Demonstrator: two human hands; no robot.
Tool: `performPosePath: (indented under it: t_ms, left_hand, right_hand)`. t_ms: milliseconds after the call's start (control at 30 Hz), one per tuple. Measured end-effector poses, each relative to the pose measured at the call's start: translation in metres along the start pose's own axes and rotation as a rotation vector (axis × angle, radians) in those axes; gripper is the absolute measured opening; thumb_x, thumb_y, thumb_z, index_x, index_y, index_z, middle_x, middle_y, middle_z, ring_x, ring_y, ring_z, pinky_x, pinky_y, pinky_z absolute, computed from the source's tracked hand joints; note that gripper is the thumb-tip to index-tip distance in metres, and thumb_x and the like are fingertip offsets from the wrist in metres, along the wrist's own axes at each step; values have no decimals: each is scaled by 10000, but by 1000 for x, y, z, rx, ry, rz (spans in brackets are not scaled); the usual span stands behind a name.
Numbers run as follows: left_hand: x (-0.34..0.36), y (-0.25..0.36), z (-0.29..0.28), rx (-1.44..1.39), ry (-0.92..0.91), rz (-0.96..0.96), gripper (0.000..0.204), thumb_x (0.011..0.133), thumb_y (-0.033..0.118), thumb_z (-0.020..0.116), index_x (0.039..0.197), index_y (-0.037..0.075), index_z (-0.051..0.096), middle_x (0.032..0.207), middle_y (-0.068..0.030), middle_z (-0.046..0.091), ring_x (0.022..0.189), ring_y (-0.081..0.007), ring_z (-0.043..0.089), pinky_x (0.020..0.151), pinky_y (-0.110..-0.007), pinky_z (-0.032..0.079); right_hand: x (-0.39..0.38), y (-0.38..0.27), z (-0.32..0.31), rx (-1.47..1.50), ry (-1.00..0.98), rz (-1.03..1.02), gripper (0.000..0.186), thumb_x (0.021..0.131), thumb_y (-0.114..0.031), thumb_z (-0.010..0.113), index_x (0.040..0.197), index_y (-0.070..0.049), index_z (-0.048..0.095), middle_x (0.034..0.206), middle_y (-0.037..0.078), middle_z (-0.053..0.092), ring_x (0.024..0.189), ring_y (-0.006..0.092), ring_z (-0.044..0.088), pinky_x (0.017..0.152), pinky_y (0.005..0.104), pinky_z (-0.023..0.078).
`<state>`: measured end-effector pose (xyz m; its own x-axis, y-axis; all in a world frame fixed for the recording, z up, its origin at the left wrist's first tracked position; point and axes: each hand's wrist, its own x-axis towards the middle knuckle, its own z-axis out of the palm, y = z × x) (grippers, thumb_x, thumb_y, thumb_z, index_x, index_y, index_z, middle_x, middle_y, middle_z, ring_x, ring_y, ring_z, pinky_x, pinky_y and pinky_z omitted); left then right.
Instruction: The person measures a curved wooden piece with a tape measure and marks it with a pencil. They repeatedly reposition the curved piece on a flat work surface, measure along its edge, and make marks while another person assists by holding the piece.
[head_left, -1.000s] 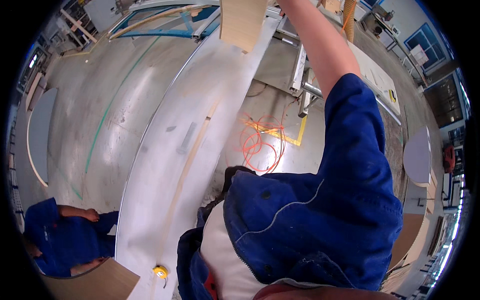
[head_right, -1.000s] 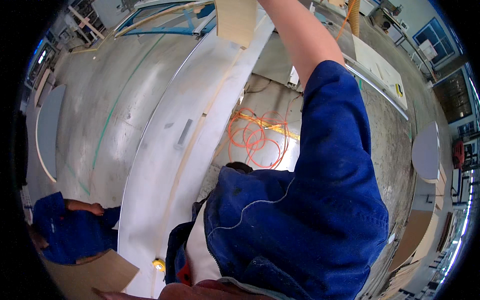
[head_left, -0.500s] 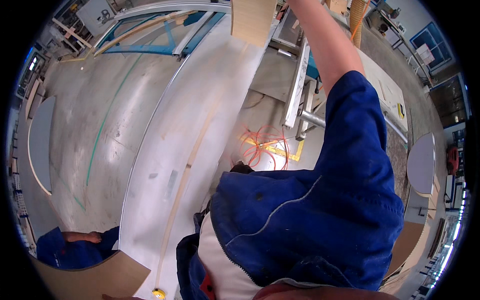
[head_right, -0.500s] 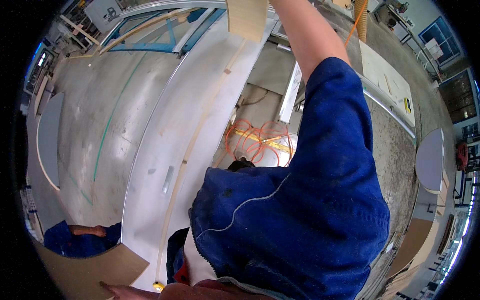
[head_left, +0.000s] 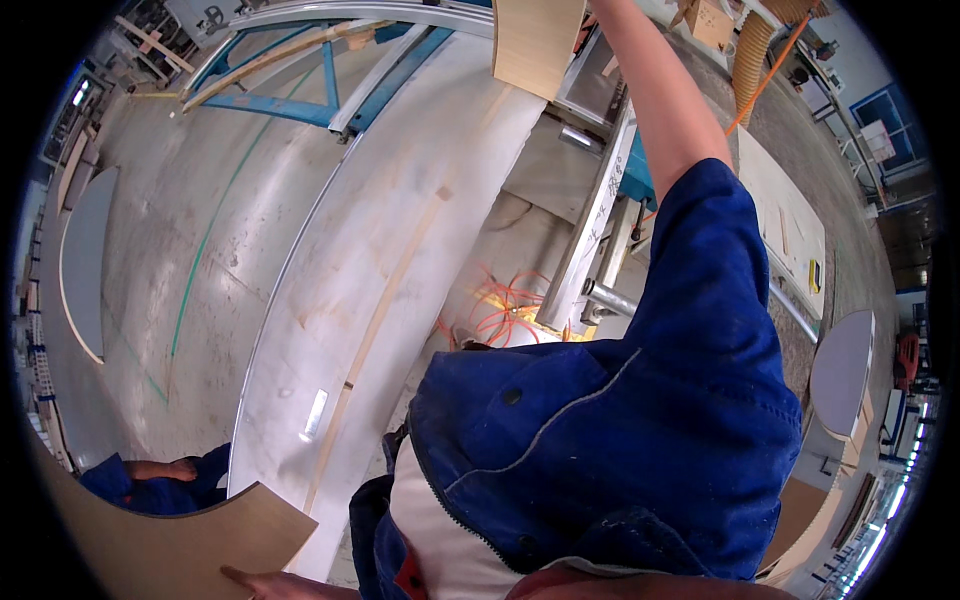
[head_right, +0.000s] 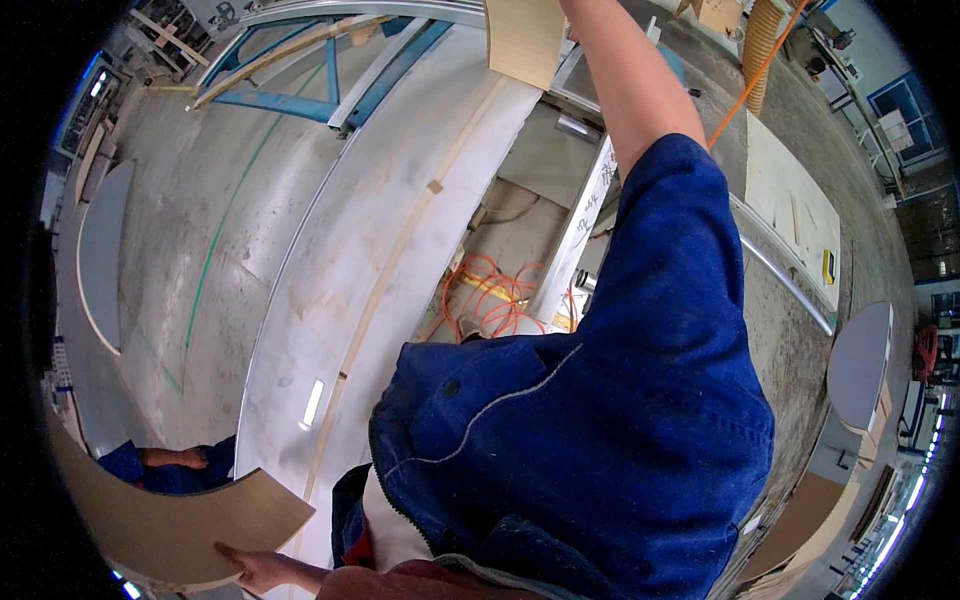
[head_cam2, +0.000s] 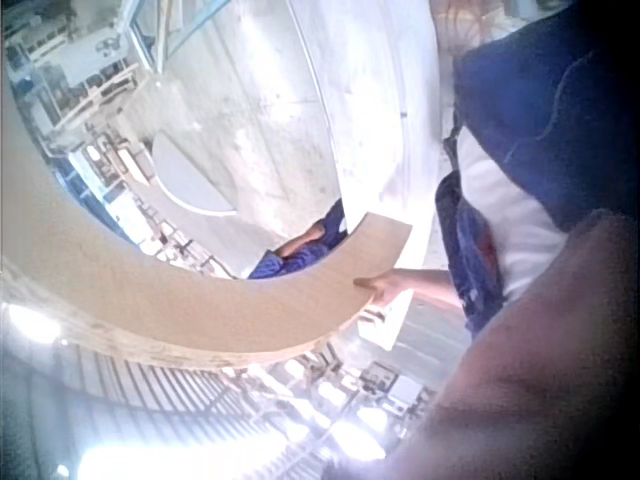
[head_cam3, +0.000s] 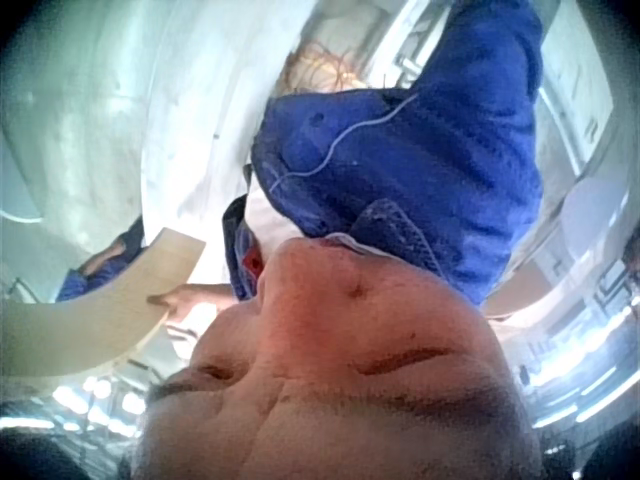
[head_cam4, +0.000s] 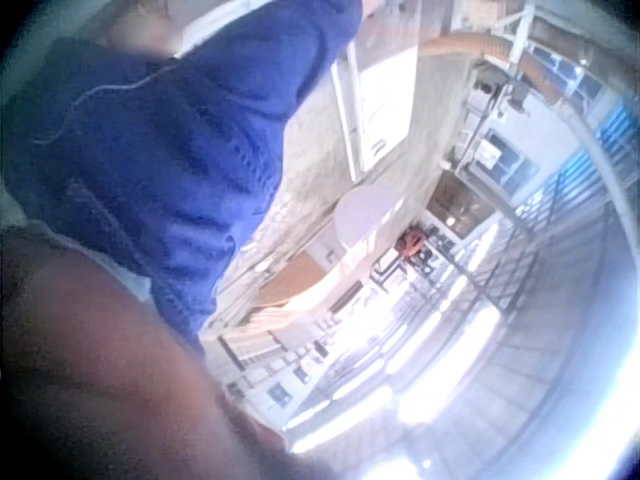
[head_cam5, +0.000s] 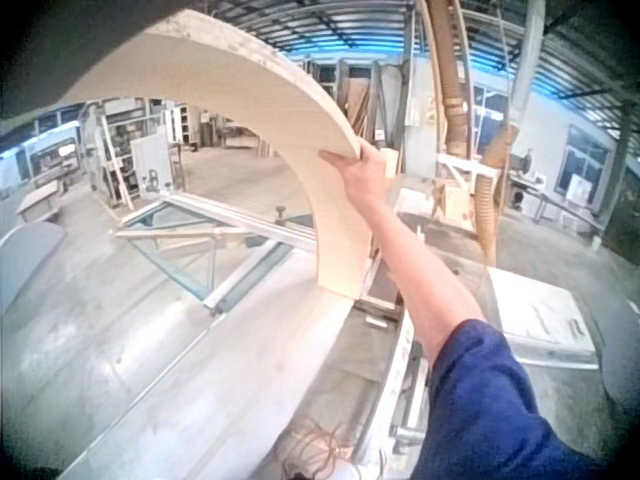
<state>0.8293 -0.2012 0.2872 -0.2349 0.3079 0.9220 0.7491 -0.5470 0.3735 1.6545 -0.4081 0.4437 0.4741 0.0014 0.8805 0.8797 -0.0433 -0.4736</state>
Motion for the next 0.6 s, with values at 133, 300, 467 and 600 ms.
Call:
performPosePath:
  t_ms: [133, 300, 467, 600]
  left_hand:
    - [-20, -3, -9, 94, -123, -390, 296, 941, 264, 781, 1087, 6, 782, 1106, -126, 768, 884, -169, 714, 770, -323, 585]
    - [-35, 14, 2, 16, -108, -297, 238, 965, 199, 755, 1081, -7, 781, 1086, -117, 772, 859, -139, 699, 766, -313, 583]
    - [-51, 48, 8, 289, -131, -432, 287, 961, 260, 758, 1094, 7, 783, 1075, -114, 776, 871, -141, 708, 761, -312, 580]
    - [-62, 60, 13, 299, -158, -472, 352, 956, 317, 762, 1101, -3, 780, 1069, -123, 778, 862, -140, 701, 751, -313, 574]
  right_hand:
    - [14, 32, -2, 48, 2, -10, 385, 792, -140, 884, 1121, -1, 743, 950, 66, 765, 835, 125, 658, 775, 318, 539]
    - [24, 51, -2, 69, -16, -1, 383, 788, -127, 887, 1123, -6, 745, 937, 54, 756, 841, 118, 646, 783, 314, 533]
    - [34, 80, 2, 32, -8, -84, 381, 784, -123, 889, 1112, 6, 746, 941, 52, 756, 859, 118, 643, 798, 317, 528]
    - [38, 99, 5, 47, -8, -100, 375, 776, -115, 894, 1096, 16, 748, 939, 48, 757, 856, 114, 639, 795, 318, 529]
